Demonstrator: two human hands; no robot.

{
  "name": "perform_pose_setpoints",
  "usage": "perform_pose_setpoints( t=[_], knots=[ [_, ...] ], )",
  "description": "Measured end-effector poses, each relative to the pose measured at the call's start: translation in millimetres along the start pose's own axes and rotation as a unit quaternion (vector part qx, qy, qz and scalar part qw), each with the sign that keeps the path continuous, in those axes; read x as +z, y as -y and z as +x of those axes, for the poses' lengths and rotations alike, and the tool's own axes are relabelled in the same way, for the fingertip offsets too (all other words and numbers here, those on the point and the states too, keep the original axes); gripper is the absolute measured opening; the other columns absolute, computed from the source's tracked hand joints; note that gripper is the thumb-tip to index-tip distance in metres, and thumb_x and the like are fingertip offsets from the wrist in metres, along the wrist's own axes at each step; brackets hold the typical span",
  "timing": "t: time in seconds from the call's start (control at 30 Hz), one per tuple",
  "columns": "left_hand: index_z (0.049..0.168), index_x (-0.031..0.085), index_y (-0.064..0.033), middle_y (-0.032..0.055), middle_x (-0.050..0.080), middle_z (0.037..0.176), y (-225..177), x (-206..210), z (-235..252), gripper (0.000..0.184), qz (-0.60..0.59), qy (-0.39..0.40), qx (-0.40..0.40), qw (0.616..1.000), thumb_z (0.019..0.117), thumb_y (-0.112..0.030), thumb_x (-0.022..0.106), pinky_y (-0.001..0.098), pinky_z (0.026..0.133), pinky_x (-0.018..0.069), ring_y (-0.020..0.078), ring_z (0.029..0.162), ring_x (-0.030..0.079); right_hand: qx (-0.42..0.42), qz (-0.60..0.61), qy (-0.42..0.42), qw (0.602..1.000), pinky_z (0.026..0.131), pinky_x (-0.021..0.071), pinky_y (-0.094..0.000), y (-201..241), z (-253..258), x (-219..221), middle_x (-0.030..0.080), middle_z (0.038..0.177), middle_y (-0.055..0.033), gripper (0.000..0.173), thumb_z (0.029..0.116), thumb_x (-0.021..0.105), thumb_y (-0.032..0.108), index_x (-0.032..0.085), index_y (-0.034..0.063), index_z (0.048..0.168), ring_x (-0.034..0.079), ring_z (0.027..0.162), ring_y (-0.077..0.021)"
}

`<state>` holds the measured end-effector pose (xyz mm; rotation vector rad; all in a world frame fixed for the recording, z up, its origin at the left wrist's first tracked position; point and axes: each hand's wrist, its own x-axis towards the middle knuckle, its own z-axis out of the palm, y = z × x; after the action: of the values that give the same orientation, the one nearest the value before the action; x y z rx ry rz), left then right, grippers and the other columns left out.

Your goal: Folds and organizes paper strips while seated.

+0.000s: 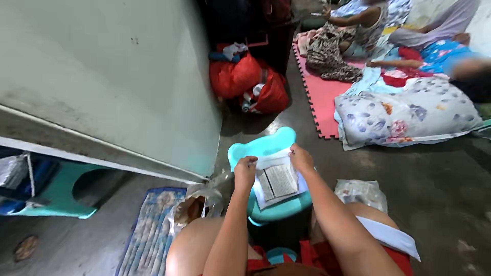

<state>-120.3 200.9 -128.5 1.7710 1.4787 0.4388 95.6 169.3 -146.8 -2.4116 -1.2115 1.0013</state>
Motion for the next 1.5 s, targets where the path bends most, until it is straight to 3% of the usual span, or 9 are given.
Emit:
perform_pose_setpoints(
  t=[0.13,0.33,0.47,0.6,0.77,1.03,1.2,1.3,1.5],
  knots=[
    [0.123,0.069,-0.0052,0.0146,0.066,0.126,4,2,2,0.024,-0.026,0.02,-0.03,0.999,0.101,-0.01,0.061,0.039,0.091,0.0594,0.0215,0.099,0.071,0.004,-0.005,-0.004,1.0,0.099,0.0482,-0.0601,-1,3,2,0.067,0.123,-0.0217,0.028,0.1066,0.052,0.02,0.061,0.0052,0.129,0.063,0.119,-0.04],
    [0.122,0.069,-0.0068,0.0165,0.066,0.124,8,4,5,0.025,-0.019,0.018,-0.046,0.999,0.0974,-0.008,0.066,0.0445,0.091,0.0588,0.0265,0.102,0.07,-0.002,0.016,-0.022,1.0,0.094,0.0497,-0.0635,-5,5,4,0.068,0.118,-0.0235,0.026,0.1055,0.056,0.02,0.062,0.0045,0.126,0.065,0.113,-0.0431],
    [0.134,0.059,-0.0065,0.0174,0.069,0.115,10,6,7,0.041,-0.013,0.028,-0.057,0.998,0.094,-0.007,0.07,0.0472,0.086,0.059,0.028,0.094,0.071,-0.003,0.023,-0.032,0.999,0.092,0.0494,-0.0647,-6,6,5,0.068,0.115,-0.0242,0.024,0.1051,0.057,0.019,0.062,0.0038,0.123,0.065,0.111,-0.0441],
    [0.139,0.053,-0.0023,0.018,0.071,0.112,11,6,6,0.05,0.004,0.045,-0.091,0.995,0.0936,-0.012,0.073,0.0488,0.091,0.0569,0.0296,0.097,0.071,-0.002,0.021,-0.037,0.999,0.091,0.0497,-0.0648,-7,7,7,0.069,0.114,-0.0239,0.024,0.1049,0.058,0.02,0.063,0.0044,0.123,0.065,0.11,-0.044],
    [0.137,0.056,-0.0028,0.0175,0.071,0.111,7,5,5,0.04,0.032,0.038,-0.104,0.993,0.1009,-0.017,0.064,0.049,0.095,0.0539,0.0299,0.102,0.07,0.001,0.018,-0.035,0.999,0.092,0.05,-0.0641,-6,8,7,0.068,0.115,-0.0237,0.024,0.1051,0.057,0.02,0.063,0.0045,0.123,0.065,0.111,-0.044],
    [0.133,0.059,-0.0055,0.0134,0.072,0.104,8,9,5,0.046,0.045,0.012,-0.074,0.996,0.0899,-0.005,0.074,0.0501,0.09,0.055,0.029,0.097,0.069,-0.005,0.024,-0.039,0.999,0.09,0.05,-0.065,-7,6,8,0.068,0.115,-0.024,0.025,0.1044,0.058,0.02,0.063,0.0045,0.124,0.065,0.11,-0.0439],
    [0.122,0.069,-0.0065,0.0175,0.07,0.106,8,5,7,0.028,0.103,0.051,-0.1,0.988,0.0965,-0.019,0.07,0.0573,0.095,0.0492,0.0345,0.103,0.066,-0.002,0.024,-0.04,0.999,0.091,0.0501,-0.0642,-6,6,7,0.069,0.114,-0.0231,0.024,0.1044,0.058,0.019,0.063,0.005,0.123,0.066,0.11,-0.0437],
    [0.122,0.069,-0.0073,0.0199,0.069,0.115,9,4,8,0.026,0.107,0.053,-0.107,0.987,0.0999,-0.022,0.066,0.0593,0.098,0.049,0.0369,0.111,0.065,-0.003,0.025,-0.036,0.999,0.091,0.0502,-0.0642,-6,5,7,0.069,0.114,-0.0233,0.024,0.1049,0.057,0.02,0.062,0.0046,0.123,0.065,0.11,-0.044],
    [0.126,0.066,-0.0072,0.0183,0.069,0.112,11,4,9,0.03,0.115,0.047,-0.138,0.983,0.1028,-0.025,0.061,0.0598,0.096,0.0488,0.036,0.109,0.065,-0.002,0.024,-0.039,0.999,0.091,0.0505,-0.0634,-5,4,7,0.069,0.114,-0.0228,0.024,0.1049,0.057,0.02,0.063,0.0051,0.123,0.065,0.11,-0.0433]
  ],
)
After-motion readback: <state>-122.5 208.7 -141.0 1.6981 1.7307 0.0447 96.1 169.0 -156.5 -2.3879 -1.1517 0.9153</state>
